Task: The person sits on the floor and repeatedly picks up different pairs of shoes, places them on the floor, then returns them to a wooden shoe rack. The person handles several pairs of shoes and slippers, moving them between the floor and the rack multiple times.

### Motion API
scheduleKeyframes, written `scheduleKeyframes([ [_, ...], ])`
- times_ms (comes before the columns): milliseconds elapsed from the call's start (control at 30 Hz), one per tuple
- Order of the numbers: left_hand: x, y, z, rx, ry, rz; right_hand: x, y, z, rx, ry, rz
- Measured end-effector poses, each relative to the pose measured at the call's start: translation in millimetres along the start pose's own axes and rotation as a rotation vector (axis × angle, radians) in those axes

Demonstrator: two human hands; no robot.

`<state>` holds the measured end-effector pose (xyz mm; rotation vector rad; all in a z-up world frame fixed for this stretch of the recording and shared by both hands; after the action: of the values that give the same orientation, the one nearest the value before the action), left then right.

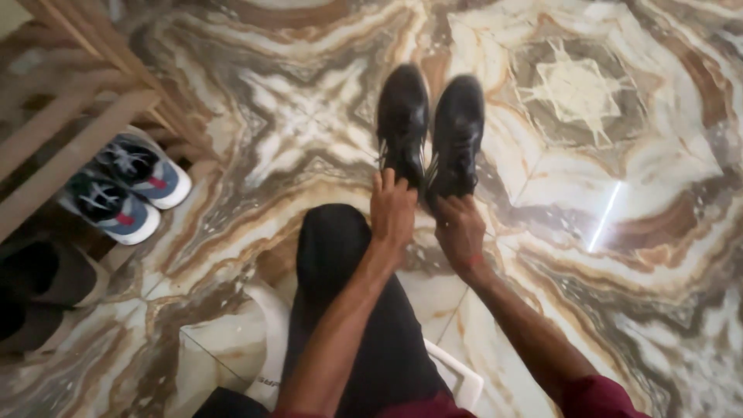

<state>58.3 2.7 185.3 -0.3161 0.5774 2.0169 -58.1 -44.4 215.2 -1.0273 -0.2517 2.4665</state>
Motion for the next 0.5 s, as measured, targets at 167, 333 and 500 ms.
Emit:
scheduleKeyframes([
  [167,14.9,-36.2,97.9,-0.119,0.192,0.070,-57.5,-79.1,25.1,-0.057,0.146,0.222],
  [333,66.3,-67.5,179.4,-0.361,0.362,0.157,-77.3,-175.3,31.2,-0.250,0.185,0.384],
  [500,133.7,-100.8,233.2,-0.445,0.347,0.338,-52.4,-257.7,25.3,-0.445,0.094,0.562],
])
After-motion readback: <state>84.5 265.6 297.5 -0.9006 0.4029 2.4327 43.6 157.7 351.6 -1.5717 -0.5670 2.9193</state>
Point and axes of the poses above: each hand's wrist, its own x-axis away from the middle knuckle, its own z-axis out of the back of the hand, y = z × x, the point moved 8 cm from there along -x, towards the middle knuckle, and after that the axes turned 3 degrees about y, right-handed, at the moved point
